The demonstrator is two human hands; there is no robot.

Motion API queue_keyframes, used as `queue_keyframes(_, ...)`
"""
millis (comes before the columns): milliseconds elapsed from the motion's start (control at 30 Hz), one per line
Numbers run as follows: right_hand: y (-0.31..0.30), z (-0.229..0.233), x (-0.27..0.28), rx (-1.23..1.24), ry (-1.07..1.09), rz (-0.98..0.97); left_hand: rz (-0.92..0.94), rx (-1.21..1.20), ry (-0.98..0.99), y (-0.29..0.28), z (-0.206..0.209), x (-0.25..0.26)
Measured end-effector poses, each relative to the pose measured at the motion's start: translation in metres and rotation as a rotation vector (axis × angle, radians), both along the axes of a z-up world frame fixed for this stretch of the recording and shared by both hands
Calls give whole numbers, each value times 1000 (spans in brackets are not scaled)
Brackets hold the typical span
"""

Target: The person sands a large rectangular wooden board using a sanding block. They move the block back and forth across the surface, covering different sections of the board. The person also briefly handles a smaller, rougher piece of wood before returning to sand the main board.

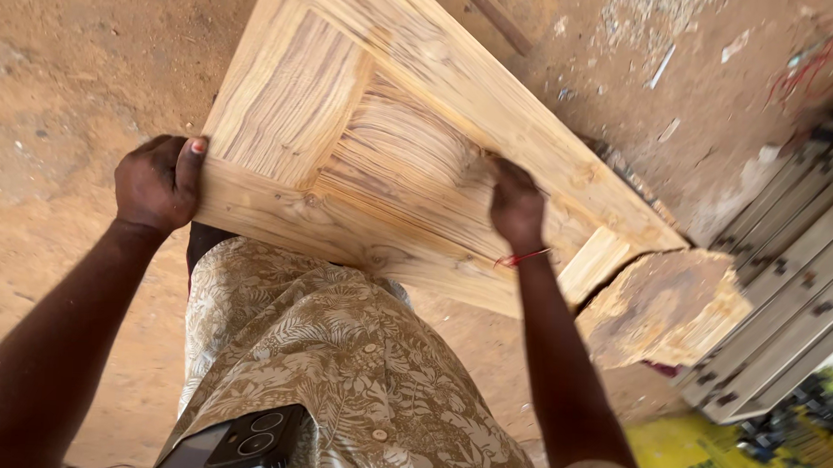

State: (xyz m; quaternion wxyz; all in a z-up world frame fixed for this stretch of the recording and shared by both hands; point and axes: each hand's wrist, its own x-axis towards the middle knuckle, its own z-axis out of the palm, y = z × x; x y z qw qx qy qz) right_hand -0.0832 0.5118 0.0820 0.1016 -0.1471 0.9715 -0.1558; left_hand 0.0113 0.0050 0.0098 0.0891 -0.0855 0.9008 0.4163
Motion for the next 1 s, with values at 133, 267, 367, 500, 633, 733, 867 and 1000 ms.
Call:
queue_keyframes(133, 20, 4, -8, -8, 89, -76, -2, -1, -67, -2, -3, -6)
queue_keyframes(267, -9, -1, 29, 88, 136, -33, -15, 17, 21, 1, 1, -5)
queue_keyframes(367, 21, 16, 26, 115, -10, 26, -19, 47, -30, 1, 2, -6)
queue_keyframes(500, 35, -9, 30, 167, 150, -92, -41, 21, -33, 1, -2, -5)
queue_keyframes(633, -15, -42, 49, 197, 211, -104, -79, -8, 1, 0, -6, -4)
queue_keyframes(733, -14, -18, 47, 151, 110, -66, -55, 3, -7, 1, -6, -4)
queue_keyframes(867, 11, 11, 35, 171, -40, -3, -99, -40, 9, 0, -6, -6)
queue_keyframes(1000, -22, -18, 26, 112, 216, -98, -95, -44, -17, -1, -11, -1)
